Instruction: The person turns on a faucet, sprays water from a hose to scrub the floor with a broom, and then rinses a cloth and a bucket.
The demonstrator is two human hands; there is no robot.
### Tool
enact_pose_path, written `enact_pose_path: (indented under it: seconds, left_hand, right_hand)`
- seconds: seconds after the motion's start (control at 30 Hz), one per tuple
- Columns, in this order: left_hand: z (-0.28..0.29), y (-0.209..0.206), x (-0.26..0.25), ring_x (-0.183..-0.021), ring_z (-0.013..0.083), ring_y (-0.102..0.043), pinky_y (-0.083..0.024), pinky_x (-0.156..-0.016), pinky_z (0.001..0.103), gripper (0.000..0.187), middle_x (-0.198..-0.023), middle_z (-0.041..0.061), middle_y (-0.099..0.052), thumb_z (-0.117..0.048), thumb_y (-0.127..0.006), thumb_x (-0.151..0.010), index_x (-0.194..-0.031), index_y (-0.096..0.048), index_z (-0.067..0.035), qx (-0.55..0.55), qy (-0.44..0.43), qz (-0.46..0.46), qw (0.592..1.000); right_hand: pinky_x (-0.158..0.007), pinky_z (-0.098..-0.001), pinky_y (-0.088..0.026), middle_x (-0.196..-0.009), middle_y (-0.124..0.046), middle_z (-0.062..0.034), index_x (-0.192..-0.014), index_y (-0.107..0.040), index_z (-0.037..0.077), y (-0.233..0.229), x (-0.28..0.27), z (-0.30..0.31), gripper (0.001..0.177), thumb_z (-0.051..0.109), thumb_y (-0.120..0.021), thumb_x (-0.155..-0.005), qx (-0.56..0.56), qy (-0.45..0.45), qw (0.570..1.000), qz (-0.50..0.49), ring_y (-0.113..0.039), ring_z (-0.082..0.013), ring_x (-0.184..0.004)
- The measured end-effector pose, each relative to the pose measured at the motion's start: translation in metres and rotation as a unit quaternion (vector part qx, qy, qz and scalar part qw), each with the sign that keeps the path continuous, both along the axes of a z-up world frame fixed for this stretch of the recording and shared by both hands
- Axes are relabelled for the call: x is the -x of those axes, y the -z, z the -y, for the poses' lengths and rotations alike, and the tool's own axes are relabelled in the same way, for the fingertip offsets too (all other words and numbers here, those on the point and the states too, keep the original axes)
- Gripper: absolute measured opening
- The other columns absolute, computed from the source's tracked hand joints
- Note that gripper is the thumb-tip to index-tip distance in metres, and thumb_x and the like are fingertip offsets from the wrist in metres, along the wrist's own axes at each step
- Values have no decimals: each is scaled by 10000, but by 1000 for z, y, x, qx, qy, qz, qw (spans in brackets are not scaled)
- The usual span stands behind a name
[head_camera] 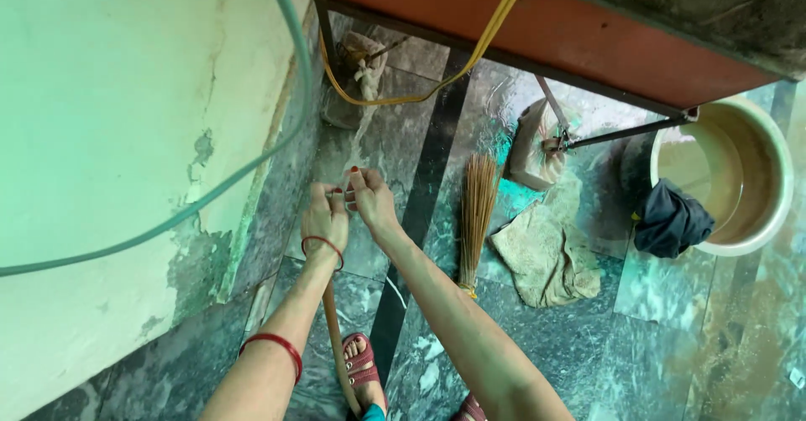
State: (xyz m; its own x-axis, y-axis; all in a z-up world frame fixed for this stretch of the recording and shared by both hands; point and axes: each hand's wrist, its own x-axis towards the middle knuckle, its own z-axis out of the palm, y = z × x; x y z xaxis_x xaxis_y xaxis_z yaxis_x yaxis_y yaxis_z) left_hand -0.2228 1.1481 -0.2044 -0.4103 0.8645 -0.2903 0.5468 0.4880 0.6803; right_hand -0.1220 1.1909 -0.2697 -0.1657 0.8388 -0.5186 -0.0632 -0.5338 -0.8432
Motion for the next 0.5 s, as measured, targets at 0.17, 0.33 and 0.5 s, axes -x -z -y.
enact_pose_path:
  seconds: [0.17, 0.33, 0.5]
  left_hand:
    - [-51, 27, 10, -927, 283, -693, -544, -787, 418, 223, -1101, 149, -704, -169, -511, -979, -1132, -644, -76, -47, -149, 217, 964]
    - [-41, 39, -2, -865, 193, -599, -522, -787, 333, 384, -1125, 68, -718, -54, -490, -919, -1172, -766, -139, 30, -219, 414, 883]
    - [-5, -21, -13, -935, 151, -707, -562, -869, 296, 358, -1042, 44, -751, -60, -520, -919, -1157, -774, -140, -131, -122, 108, 978]
  right_hand:
    - [-758, -415, -607, -1207, -667, -121, -1534, -315, 146, -87, 16, 17, 600, 471, -445, -1047, 106, -20, 994, -14, -689, -220, -947]
    - [-898, -410, -536, -1117, -736, -190, -1647, -65, 253, -91, -3, 37, 718, 444, -380, -1030, -18, -100, 987, 126, -725, -308, -1025]
    - [-863, -420, -570, -1081, -730, -155, -1601, -349, 167, -113, -11, 21, 513, 390, -421, -1144, -198, -7, 968, 156, -733, -272, -1000]
